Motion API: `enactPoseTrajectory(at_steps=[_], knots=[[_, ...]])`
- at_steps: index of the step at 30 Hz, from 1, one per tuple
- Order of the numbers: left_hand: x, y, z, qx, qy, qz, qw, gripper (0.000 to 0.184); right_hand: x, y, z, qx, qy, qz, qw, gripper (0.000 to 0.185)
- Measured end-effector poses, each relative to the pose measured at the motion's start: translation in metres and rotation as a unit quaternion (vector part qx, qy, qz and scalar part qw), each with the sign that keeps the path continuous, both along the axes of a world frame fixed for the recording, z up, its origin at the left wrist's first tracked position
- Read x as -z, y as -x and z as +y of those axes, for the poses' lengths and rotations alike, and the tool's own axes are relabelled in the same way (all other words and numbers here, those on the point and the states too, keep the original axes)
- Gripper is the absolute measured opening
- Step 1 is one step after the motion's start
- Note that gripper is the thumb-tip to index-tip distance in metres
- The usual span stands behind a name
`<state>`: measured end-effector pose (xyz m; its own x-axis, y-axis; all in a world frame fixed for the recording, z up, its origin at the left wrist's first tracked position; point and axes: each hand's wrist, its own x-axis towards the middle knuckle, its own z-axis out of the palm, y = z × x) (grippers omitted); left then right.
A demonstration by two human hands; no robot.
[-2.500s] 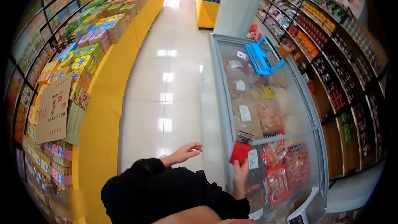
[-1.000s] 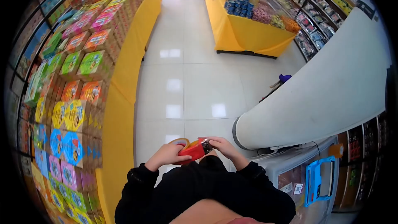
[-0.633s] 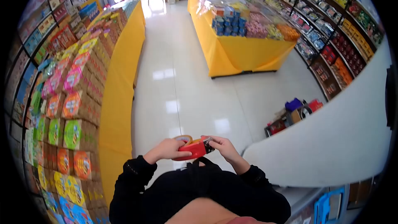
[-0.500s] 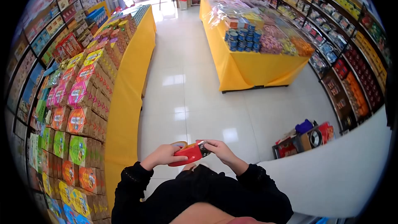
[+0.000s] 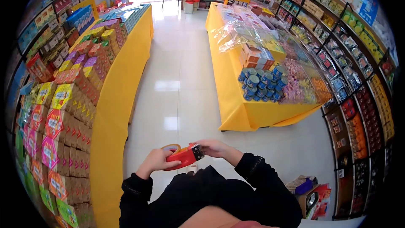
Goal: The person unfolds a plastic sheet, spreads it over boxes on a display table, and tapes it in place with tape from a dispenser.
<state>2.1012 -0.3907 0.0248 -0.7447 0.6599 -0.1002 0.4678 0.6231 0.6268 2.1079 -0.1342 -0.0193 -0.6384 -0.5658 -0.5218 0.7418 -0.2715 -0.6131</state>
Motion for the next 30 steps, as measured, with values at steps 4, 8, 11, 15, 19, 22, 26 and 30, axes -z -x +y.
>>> enactPoseTrajectory(at_steps=[4,8,11,15,19,22,26,30], knots=[[-0.039,0.119,0.065,0.125,-0.008,0.040,0.991,0.044,-0.044,0.073,0.063,0.094,-0.015,0.093,0.991,0.034],[-0.068,0.225,0.119,0.264,-0.056,0.088,0.959,0.044,-0.098,0.135,0.120,0.162,-0.052,0.125,0.977,0.033],[-0.080,0.319,0.151,0.290,-0.094,0.125,0.944,0.042,-0.124,0.214,0.165,0.111,-0.082,0.192,0.972,0.031],[-0.095,0.436,0.184,0.261,-0.099,0.154,0.948,0.042,-0.147,0.343,0.224,0.107,-0.127,0.202,0.965,0.028],[-0.120,0.529,0.181,0.168,-0.073,0.131,0.974,0.041,-0.179,0.468,0.263,0.105,-0.114,0.214,0.964,0.023],[-0.124,0.592,0.164,0.111,-0.090,0.084,0.986,0.041,-0.198,0.549,0.296,0.128,-0.095,0.226,0.961,0.021],[-0.106,0.711,0.168,0.115,-0.134,0.044,0.983,0.045,-0.190,0.654,0.319,0.148,-0.192,0.327,0.913,0.020],[-0.094,0.855,0.226,0.097,-0.045,0.077,0.991,0.042,-0.178,0.766,0.342,0.192,-0.292,0.350,0.869,0.021]])
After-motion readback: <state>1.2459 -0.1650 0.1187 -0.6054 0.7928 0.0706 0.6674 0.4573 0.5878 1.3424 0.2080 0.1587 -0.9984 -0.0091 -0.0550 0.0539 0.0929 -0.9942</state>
